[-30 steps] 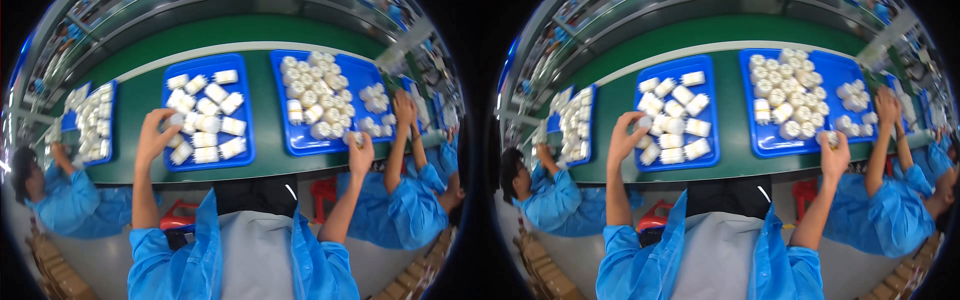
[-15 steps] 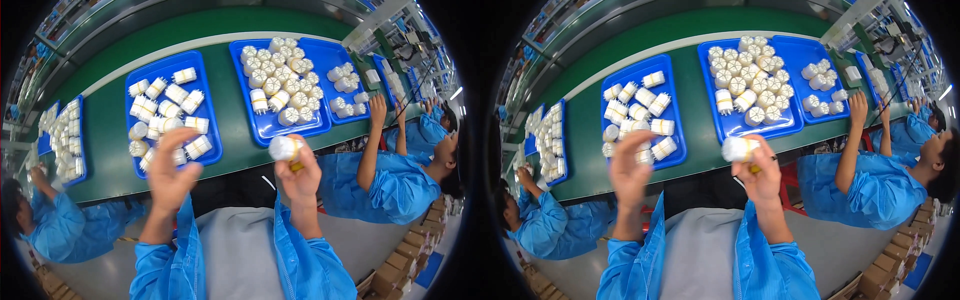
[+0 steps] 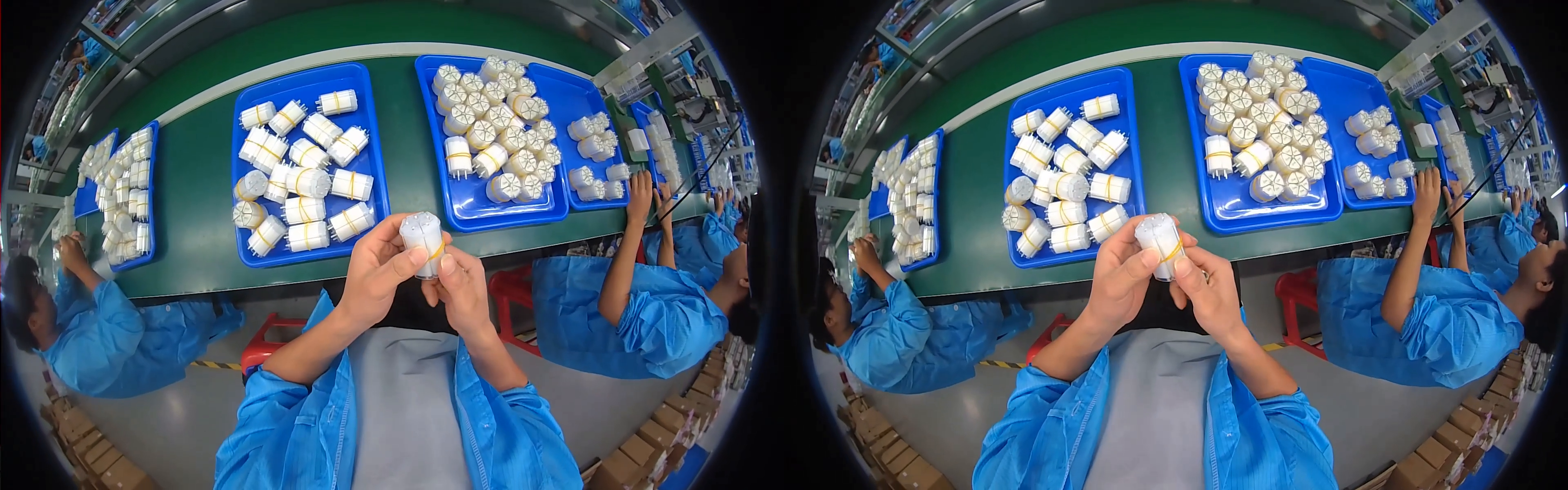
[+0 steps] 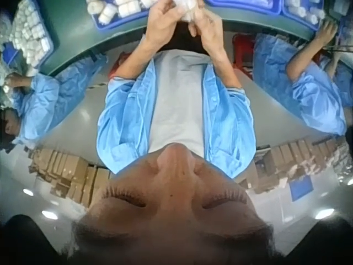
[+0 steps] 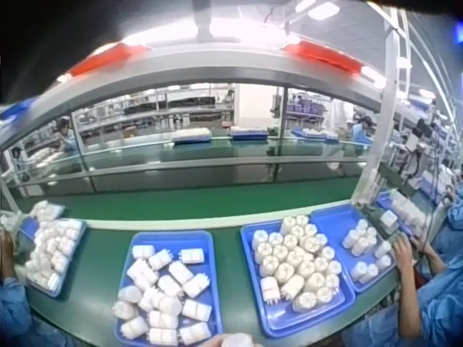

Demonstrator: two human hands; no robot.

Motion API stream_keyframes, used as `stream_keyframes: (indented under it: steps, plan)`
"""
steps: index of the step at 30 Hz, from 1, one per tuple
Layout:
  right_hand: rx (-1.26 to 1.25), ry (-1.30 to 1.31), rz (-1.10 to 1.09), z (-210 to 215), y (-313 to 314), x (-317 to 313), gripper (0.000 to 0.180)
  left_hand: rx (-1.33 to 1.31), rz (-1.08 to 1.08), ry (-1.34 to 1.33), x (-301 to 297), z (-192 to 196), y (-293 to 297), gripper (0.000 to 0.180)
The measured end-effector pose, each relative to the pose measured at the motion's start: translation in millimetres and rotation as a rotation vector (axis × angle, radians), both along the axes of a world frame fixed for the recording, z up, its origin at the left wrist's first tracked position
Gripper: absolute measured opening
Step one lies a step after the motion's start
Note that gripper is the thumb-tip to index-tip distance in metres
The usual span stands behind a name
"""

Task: The person assembles small cylindrical plastic components using a handheld tool.

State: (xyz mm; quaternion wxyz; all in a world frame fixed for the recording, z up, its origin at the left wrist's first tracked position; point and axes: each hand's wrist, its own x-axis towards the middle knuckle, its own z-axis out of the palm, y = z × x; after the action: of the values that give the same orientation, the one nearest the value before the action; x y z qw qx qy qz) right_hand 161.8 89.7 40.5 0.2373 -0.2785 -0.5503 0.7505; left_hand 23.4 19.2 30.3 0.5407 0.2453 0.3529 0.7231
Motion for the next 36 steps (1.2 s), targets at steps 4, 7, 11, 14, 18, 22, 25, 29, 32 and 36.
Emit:
stream_keyframes:
  steps: [4,7,11,14,18,22,25,29,32,36]
  plan:
    - [0.282,-0.056,-0.154,-5.2,10.9,12.1,0.052,-0.041,-0.007,-0.053,-3.6,1.0,-4.6,0.044]
    - [0.03,0.455,-0.213,-9.8,22.2,18.9,0.06,-0.069,-0.052,-0.101,-3.6,1.3,-5.5,0.04]
    - [-0.108,0.735,-0.125,18.5,31.9,13.9,0.061,-0.102,-0.158,-0.284,1.4,7.4,-5.3,0.034]
    - [-0.138,0.889,-0.104,24.8,31.7,5.6,0.061,-0.109,-0.198,-0.26,3.0,12.0,-6.0,0.031]
    - [-0.131,0.955,-0.071,25.2,28.2,1.8,0.06,-0.148,-0.238,-0.188,3.4,10.0,-8.3,0.039]
    - [-0.111,0.981,-0.041,23.9,25.4,-2.1,0.06,-0.22,-0.268,-0.001,4.4,18.3,-10.1,0.038]
    - [-0.104,0.984,-0.039,22.3,23.3,-5.3,0.06,-0.252,-0.281,0.096,5.6,23.1,-11.5,0.037]
    - [-0.095,0.967,-0.021,22.2,22.0,-8.0,0.06,-0.296,-0.292,0.175,3.3,22.8,-13.6,0.033]
    - [-0.101,0.964,-0.029,19.8,20.7,-7.2,0.059,-0.317,-0.277,0.228,2.5,23.1,-13.8,0.033]
    - [-0.09,0.957,-0.053,20.7,21.3,-5.9,0.059,-0.356,-0.293,0.232,1.1,26.8,-12.3,0.031]
